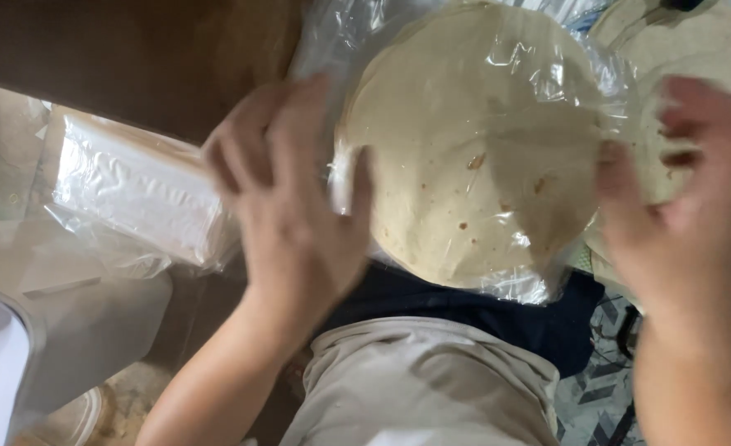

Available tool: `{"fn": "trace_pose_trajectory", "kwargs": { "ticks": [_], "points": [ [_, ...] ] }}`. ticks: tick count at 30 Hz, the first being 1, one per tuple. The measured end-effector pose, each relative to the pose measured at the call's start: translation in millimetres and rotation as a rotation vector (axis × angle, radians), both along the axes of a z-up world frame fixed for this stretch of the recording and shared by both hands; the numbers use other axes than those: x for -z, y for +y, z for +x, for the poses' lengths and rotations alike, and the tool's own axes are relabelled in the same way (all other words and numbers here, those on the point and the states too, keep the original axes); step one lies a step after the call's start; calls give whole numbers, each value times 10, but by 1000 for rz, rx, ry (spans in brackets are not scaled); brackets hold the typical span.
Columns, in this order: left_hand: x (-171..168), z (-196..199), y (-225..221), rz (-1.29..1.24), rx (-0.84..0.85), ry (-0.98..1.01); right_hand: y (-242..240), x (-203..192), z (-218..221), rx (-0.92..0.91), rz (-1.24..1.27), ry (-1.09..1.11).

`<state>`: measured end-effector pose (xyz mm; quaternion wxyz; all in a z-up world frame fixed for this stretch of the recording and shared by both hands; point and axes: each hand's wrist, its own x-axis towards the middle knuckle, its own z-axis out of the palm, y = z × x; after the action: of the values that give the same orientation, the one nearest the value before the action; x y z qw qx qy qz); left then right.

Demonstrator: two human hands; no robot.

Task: The person places individual tortillas into plastic wrap, stacks them, and folds the edges of the wrap around the stacks by hand.

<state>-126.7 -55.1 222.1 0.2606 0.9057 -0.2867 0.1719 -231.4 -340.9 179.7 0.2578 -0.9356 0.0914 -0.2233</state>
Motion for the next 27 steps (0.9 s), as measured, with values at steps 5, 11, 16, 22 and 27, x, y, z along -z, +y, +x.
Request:
{"fn": "trace_pose_trajectory", "kwargs": {
  "ticks": [5, 11, 16, 22, 27],
  "points": [
    [413, 24, -693, 26, 223, 12, 507, 2, 454, -143, -392, 170],
    [586, 131, -802, 280, 152, 174, 373, 241, 471, -73, -161, 462],
    [455, 152, -867, 315, 72, 155, -313, 602, 242, 159, 398, 80],
    [601, 91, -745, 259, 222, 78, -906, 1559, -103, 177, -520, 326],
    [637, -92, -687, 276, 257, 174, -867, 1538, -109, 242, -427, 268]
  ]
}}
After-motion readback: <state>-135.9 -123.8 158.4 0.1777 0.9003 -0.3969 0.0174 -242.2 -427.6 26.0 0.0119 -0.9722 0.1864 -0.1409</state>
